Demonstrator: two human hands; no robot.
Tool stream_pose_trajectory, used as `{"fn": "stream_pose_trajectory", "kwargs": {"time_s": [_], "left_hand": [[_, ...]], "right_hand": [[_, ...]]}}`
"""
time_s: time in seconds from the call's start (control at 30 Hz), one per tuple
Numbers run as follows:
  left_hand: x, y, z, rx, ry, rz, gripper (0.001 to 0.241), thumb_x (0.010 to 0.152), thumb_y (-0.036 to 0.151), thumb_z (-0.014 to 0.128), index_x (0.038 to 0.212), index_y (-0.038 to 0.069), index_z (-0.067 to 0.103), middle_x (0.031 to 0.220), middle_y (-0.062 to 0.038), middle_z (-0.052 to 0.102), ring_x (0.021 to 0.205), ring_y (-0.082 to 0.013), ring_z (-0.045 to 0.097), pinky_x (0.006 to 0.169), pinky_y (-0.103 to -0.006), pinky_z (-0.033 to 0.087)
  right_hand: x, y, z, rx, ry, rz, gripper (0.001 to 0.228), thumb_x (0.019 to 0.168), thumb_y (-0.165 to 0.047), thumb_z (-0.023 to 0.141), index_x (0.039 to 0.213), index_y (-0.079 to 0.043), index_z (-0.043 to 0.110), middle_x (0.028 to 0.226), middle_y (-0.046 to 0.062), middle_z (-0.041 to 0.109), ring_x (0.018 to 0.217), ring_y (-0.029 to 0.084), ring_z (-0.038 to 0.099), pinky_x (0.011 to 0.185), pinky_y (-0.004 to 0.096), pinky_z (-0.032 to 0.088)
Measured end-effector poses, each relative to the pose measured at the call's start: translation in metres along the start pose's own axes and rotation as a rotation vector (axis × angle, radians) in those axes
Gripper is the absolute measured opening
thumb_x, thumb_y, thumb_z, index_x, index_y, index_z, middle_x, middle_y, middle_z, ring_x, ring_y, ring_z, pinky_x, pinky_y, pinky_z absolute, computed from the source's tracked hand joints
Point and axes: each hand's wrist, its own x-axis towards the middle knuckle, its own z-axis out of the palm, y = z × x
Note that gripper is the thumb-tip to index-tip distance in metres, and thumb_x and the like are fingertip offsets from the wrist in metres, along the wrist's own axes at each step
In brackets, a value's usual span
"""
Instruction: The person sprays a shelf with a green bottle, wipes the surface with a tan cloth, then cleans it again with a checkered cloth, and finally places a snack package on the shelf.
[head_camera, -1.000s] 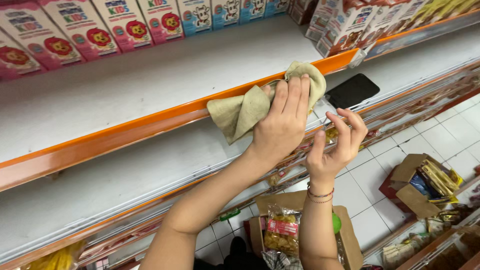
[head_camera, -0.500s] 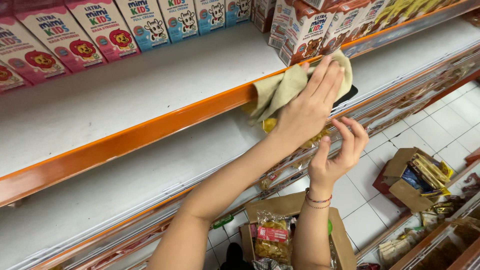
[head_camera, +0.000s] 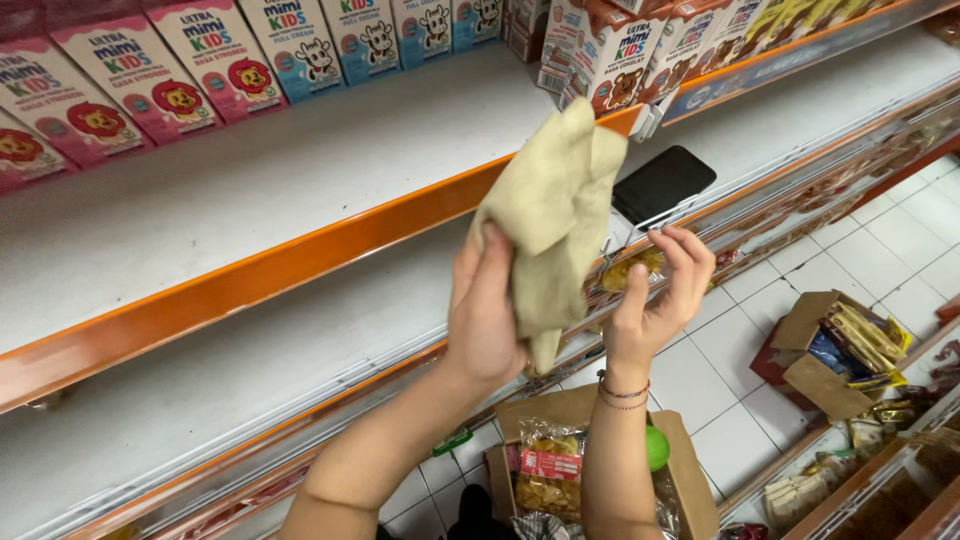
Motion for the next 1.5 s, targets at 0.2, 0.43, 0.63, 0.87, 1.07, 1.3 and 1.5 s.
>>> {"fn": "stream_pose_trajectory", "kwargs": {"time_s": [0.2, 0.43, 0.63, 0.87, 1.07, 1.3, 1.5], "left_hand": [[-0.062, 0.061, -0.015, 0.077, 0.184, 0.206, 0.063, 0.108, 0.046, 0.037, 0.157, 0.008, 0.026, 0.151, -0.017, 0.047, 0.136, -0.0333, 0.054, 0.112, -0.0514, 0.049], [-0.06, 0.036, -0.098, 1.423, 0.135, 1.172, 0.053, 0.111, 0.03, 0.049, 0.159, 0.022, 0.03, 0.169, -0.019, 0.023, 0.158, -0.0345, 0.023, 0.131, -0.0569, 0.009], [-0.008, 0.026, -0.125, 2.676, 0.281, 1.003, 0.053, 0.108, 0.027, 0.054, 0.161, 0.028, 0.055, 0.167, 0.002, 0.043, 0.16, -0.0222, 0.021, 0.127, -0.0596, -0.015], [0.01, 0.008, -0.096, 2.71, 0.157, 1.053, 0.057, 0.104, 0.023, 0.05, 0.16, 0.033, 0.051, 0.165, 0.015, 0.041, 0.156, -0.0122, 0.028, 0.126, -0.057, -0.014], [0.035, -0.018, -0.069, 2.636, 0.054, 1.036, 0.059, 0.101, 0.021, 0.049, 0.159, 0.031, 0.051, 0.166, 0.016, 0.038, 0.154, -0.0054, 0.031, 0.123, -0.0483, 0.006], [0.063, -0.048, -0.047, 2.547, -0.086, 1.021, 0.061, 0.101, 0.023, 0.051, 0.162, 0.026, 0.05, 0.17, 0.013, 0.032, 0.154, -0.0037, 0.033, 0.109, -0.0382, 0.026], [0.083, -0.069, -0.027, 2.322, -0.215, 0.94, 0.065, 0.096, 0.013, 0.056, 0.161, 0.016, 0.047, 0.17, 0.009, 0.032, 0.151, -0.0066, 0.041, 0.117, -0.0312, 0.047]], "right_hand": [[-0.012, -0.013, 0.017, -0.009, -0.015, 0.092, 0.023, 0.097, -0.008, 0.066, 0.118, 0.001, 0.064, 0.126, 0.014, 0.059, 0.121, 0.029, 0.059, 0.106, 0.037, 0.048], [-0.022, -0.031, 0.013, 0.067, -0.1, 0.009, 0.028, 0.093, -0.002, 0.062, 0.121, 0.0, 0.064, 0.131, 0.016, 0.058, 0.127, 0.031, 0.056, 0.115, 0.041, 0.044], [-0.023, -0.03, 0.007, 0.08, -0.099, 0.015, 0.027, 0.093, -0.002, 0.062, 0.121, 0.0, 0.065, 0.13, 0.015, 0.058, 0.126, 0.031, 0.056, 0.115, 0.041, 0.044], [-0.017, -0.019, 0.01, 0.088, -0.082, 0.025, 0.026, 0.094, -0.004, 0.063, 0.12, -0.001, 0.065, 0.129, 0.014, 0.059, 0.124, 0.03, 0.057, 0.113, 0.041, 0.044], [-0.009, -0.008, 0.017, 0.101, -0.071, 0.068, 0.028, 0.091, -0.002, 0.061, 0.119, -0.001, 0.066, 0.129, 0.014, 0.06, 0.123, 0.03, 0.057, 0.111, 0.041, 0.045], [0.0, 0.005, 0.019, 0.11, -0.046, 0.074, 0.028, 0.091, 0.0, 0.062, 0.119, 0.0, 0.065, 0.129, 0.015, 0.059, 0.123, 0.029, 0.058, 0.112, 0.04, 0.045], [0.008, 0.018, 0.02, 0.122, -0.036, 0.079, 0.029, 0.091, 0.002, 0.06, 0.119, 0.0, 0.065, 0.13, 0.016, 0.059, 0.123, 0.03, 0.058, 0.113, 0.04, 0.044]]}}
